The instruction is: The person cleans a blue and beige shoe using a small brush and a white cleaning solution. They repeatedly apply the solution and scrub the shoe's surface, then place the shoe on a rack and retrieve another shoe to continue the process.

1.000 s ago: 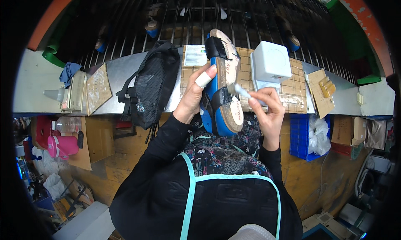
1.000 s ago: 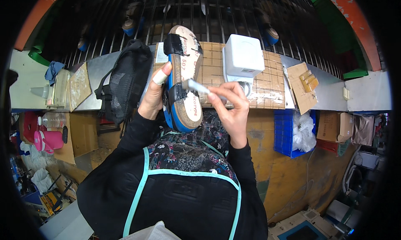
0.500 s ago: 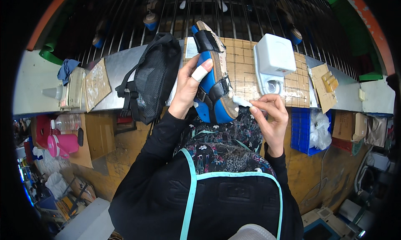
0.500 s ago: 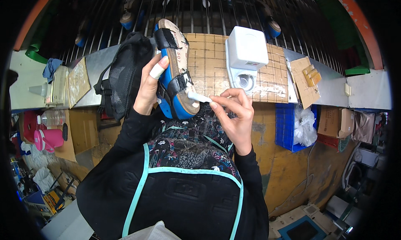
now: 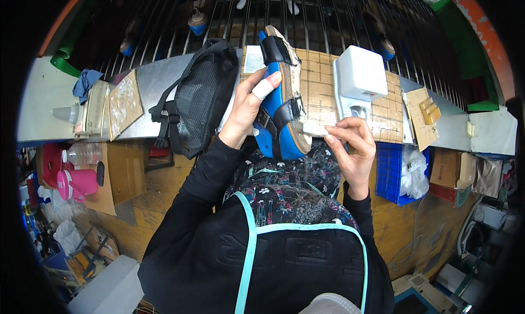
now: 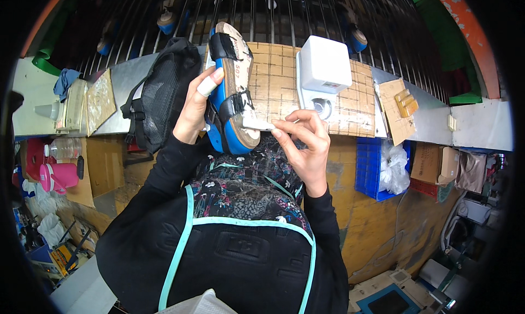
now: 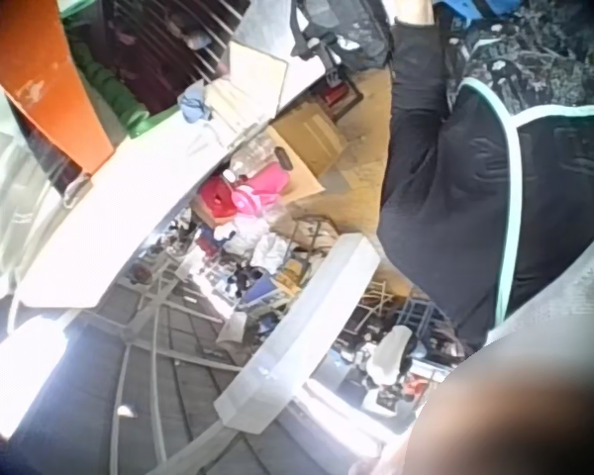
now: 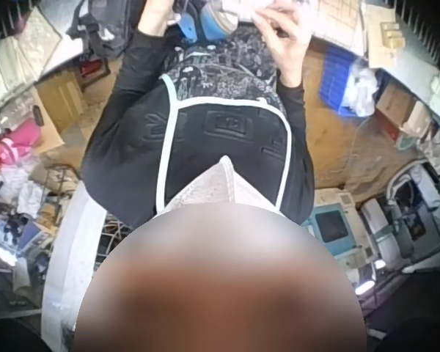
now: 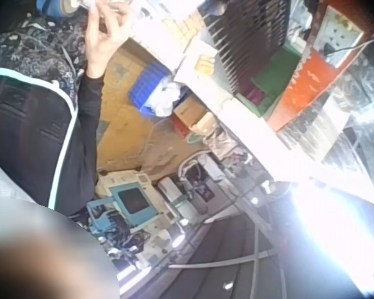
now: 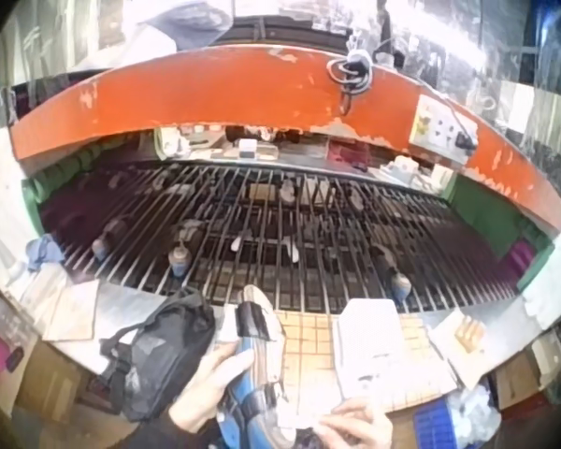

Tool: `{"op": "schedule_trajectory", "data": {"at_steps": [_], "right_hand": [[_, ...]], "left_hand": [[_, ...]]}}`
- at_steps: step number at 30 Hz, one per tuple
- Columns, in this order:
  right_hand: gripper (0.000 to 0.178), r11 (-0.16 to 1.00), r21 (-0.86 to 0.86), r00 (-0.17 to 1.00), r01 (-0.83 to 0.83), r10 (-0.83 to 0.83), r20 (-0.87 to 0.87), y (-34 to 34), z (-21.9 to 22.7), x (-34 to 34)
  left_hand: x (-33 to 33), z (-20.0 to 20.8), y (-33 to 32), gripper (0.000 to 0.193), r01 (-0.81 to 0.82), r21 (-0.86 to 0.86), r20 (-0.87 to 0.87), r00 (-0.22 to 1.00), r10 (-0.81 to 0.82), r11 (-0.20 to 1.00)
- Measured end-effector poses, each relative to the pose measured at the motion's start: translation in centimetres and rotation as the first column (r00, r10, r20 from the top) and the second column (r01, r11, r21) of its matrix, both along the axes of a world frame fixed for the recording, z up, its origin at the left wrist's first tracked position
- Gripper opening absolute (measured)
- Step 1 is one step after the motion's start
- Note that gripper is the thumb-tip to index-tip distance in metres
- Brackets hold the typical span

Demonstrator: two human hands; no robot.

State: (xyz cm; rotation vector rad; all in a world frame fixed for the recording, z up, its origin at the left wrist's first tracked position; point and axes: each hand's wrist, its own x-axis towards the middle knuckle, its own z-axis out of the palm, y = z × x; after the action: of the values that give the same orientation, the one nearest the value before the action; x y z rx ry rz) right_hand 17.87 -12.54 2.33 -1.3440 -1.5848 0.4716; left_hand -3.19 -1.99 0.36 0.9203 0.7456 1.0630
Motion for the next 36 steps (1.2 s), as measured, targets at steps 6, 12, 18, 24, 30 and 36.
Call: {"op": "schedule_trajectory", "data": {"at_steps": [6,12,18,24,30,36], "right_hand": [[0.017,0.995,0.011,0.991,-0.102,0.102,-0.081,0.1,0.2,0.6],[0.018,0.978,0.077,0.98,-0.192,0.196,-0.041,1.3,1.5,0.8],[0.02,0.938,0.101,0.937,-0.33,0.339,-0.087,3.2,2.4,0.2],[0.02,0.87,0.131,0.879,-0.475,0.476,0.025,5.8,3.0,-0.2],[0.018,0.811,0.045,0.81,-0.584,0.577,0.11,7.6,3.2,0.0],[0.019,0.783,-0.01,0.775,-0.621,0.616,0.143,7.9,3.0,0.9]], "left_hand": [[0.4,-0.2,0.7,0.05,0.061,-0.235,0.179,0.984,-0.019,0.97],[0.9,0.2,0.7,0.047,0.116,-0.333,0.202,0.978,-0.049,0.936],[0.9,0.1,-0.9,0.052,0.269,-0.456,0.385,0.919,-0.084,0.849],[0.2,-2.4,-1.0,0.053,0.825,-0.156,0.795,0.431,-0.427,0.543],[0.0,-4.5,-4.0,0.063,0.869,-0.238,0.762,0.443,-0.471,0.433],[1.1,-4.7,-5.5,0.068,0.99,-0.067,0.988,0.083,-0.126,0.122]]}}
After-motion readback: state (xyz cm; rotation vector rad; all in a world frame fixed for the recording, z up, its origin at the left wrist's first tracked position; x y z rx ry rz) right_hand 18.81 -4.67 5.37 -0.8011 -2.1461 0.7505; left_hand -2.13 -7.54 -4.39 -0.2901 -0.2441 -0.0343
